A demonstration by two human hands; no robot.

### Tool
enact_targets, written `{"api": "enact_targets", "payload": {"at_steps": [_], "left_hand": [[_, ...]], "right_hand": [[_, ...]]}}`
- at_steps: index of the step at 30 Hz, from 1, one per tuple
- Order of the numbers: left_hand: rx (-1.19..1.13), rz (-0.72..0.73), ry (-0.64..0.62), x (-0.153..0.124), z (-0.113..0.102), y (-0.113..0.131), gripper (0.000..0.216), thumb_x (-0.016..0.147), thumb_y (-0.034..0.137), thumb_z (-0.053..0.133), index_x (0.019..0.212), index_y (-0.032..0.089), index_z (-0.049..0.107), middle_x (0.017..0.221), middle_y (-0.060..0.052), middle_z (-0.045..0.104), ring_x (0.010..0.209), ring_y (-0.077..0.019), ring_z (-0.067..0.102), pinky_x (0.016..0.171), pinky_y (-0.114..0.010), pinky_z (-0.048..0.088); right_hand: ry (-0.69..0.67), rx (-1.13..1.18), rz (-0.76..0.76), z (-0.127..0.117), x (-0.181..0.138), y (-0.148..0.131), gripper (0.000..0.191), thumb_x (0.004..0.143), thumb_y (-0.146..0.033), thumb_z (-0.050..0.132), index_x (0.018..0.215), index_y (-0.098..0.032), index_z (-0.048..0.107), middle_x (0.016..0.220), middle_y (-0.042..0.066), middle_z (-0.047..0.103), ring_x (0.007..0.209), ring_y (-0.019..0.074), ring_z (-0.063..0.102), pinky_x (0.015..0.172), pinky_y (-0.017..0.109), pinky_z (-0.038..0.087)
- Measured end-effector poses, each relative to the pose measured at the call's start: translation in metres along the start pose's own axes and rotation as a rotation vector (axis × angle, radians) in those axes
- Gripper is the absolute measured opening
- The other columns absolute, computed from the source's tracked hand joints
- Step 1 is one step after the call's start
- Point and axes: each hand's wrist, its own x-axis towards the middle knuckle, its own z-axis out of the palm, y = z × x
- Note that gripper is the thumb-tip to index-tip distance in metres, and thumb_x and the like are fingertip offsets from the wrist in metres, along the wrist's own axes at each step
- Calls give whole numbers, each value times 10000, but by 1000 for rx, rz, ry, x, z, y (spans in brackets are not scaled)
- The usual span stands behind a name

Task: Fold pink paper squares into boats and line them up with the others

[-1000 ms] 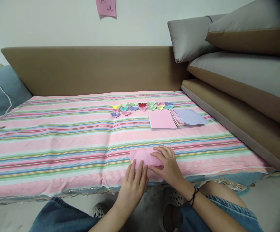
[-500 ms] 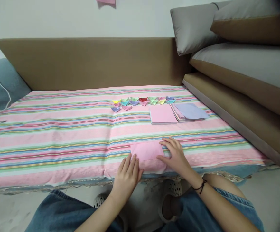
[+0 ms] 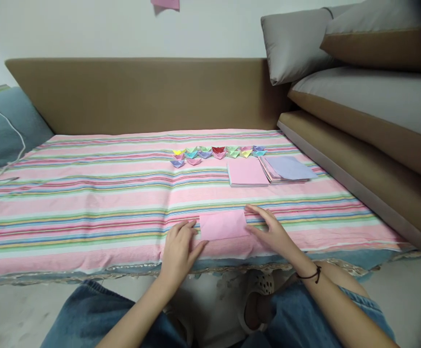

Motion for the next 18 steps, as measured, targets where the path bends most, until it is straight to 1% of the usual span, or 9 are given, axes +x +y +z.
{"api": "enact_targets", "payload": {"at_steps": [2,5,7,10,12,14,16,17,18], "left_hand": [[-75,-58,-9,3,6,0,302,767,359,650,989,199,524,1174,-101,592,1107,-271,497,902,-445,419],[-162,-101,3,6,15,1,420,738,304,679,1089,199,474,1116,-99,580,1077,-261,510,897,-435,419],[-220,-125,43,8,20,2,446,735,260,668,1121,200,453,1089,-94,572,1031,-244,537,869,-409,436],[-277,-152,95,10,22,2,441,739,213,637,1135,205,444,1019,-72,588,946,-216,574,833,-379,450],[-310,-132,91,12,19,2,437,752,189,610,1153,209,440,922,-41,612,874,-196,590,817,-368,450],[-340,-74,79,15,15,1,406,772,159,569,1159,215,459,837,-16,624,829,-183,593,799,-354,449],[-336,-3,69,17,10,0,317,800,122,501,1099,223,530,804,-17,634,835,-184,586,788,-350,445],[-319,32,59,18,8,-1,273,812,107,465,1030,226,577,802,-25,638,847,-188,581,786,-353,442],[-295,65,46,18,6,-1,260,821,96,435,954,228,615,805,-34,641,861,-192,577,789,-361,440]], "right_hand": [[-23,46,18,1,4,-7,596,758,-358,650,1298,-249,423,1199,93,603,1149,280,520,1029,542,274],[-44,122,16,2,11,-14,705,701,-320,706,1322,-241,381,1144,89,615,1110,270,539,986,492,358],[-26,170,6,3,14,-16,712,694,-294,714,1321,-244,379,1075,74,625,1063,251,560,965,453,396],[1,211,-32,2,17,-18,670,700,-281,716,1294,-242,409,960,48,633,1011,233,581,948,425,422],[-21,203,-71,0,17,-19,566,708,-294,713,1223,-236,484,887,35,644,938,226,611,943,438,426],[-55,184,-148,-1,16,-21,307,738,-295,689,1027,-236,602,827,23,660,844,210,634,961,469,408],[-53,197,-263,-3,15,-24,43,777,-257,645,812,-232,645,794,23,667,800,198,637,940,461,427],[-43,213,-317,-3,14,-26,48,791,-228,620,750,-232,645,789,28,666,805,198,635,904,440,455],[-35,226,-357,-3,12,-28,96,798,-197,595,726,-235,647,789,34,664,819,201,632,853,414,484]]}}
